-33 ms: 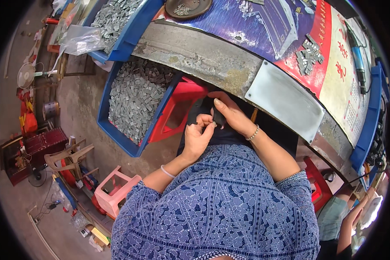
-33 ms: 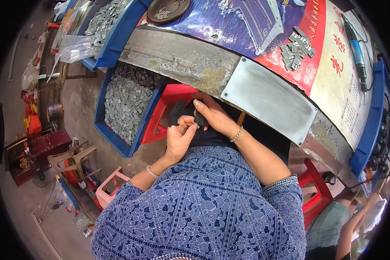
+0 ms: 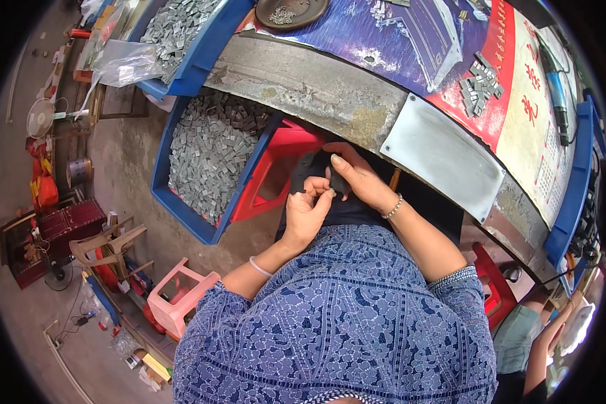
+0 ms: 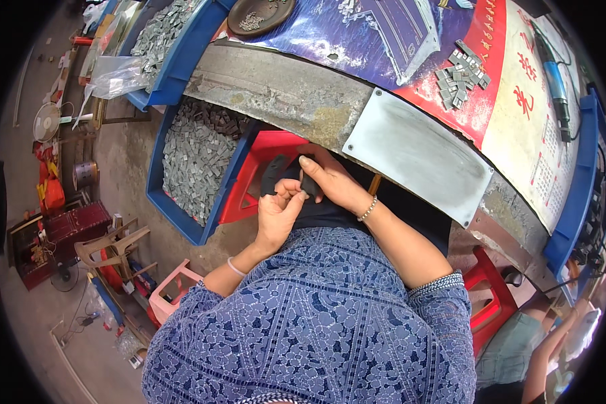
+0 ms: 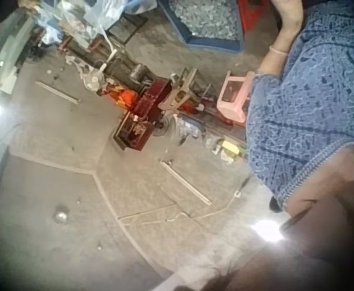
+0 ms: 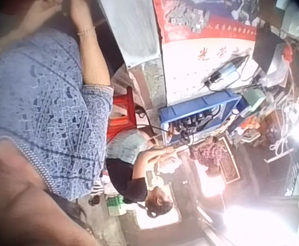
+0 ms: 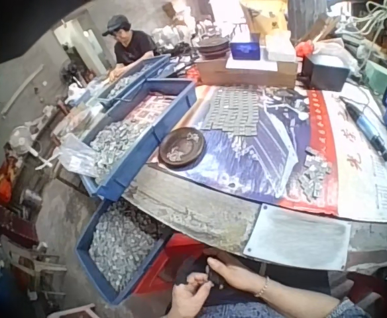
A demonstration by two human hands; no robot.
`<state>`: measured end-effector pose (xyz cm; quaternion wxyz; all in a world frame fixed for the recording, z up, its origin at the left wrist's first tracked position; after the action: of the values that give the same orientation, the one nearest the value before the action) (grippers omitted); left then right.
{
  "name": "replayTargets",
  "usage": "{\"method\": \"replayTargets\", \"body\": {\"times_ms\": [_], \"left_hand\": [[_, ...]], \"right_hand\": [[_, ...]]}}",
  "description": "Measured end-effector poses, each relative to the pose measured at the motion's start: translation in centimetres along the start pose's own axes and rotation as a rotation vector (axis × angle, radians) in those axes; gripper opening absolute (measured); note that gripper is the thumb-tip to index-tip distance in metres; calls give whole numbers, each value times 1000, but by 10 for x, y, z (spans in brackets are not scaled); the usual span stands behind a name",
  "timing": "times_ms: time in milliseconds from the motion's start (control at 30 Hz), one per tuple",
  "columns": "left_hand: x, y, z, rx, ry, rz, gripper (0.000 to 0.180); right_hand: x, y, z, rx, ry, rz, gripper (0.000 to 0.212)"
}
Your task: Assembling small metal and plastic components by fitting them together using a manual hand tool at a workstation.
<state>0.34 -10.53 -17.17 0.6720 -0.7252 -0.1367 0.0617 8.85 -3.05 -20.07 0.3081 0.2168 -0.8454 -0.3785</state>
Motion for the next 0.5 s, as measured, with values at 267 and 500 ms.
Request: {"method": "replayTargets", "body": {"times_ms": [267, 500], "left_hand": [[-14, -2, 10, 39, -50, -6, 22], [-15, -4, 9, 107, -41, 82, 27]], "right_hand": [[-28, 16, -21, -113, -441, -644, 57], [0, 36, -36, -296, -296, -576, 29]]}}
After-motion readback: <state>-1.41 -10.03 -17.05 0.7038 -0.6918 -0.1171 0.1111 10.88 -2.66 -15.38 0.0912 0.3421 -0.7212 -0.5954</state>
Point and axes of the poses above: each hand's wrist, its own z-axis towards the middle knuckle, its own x-axis out of the palm, y = z × x, the point moved 9 cm from there along z, towards the middle knuckle, and after that the axes turned 14 degrees about x, right-handed, at the moved point
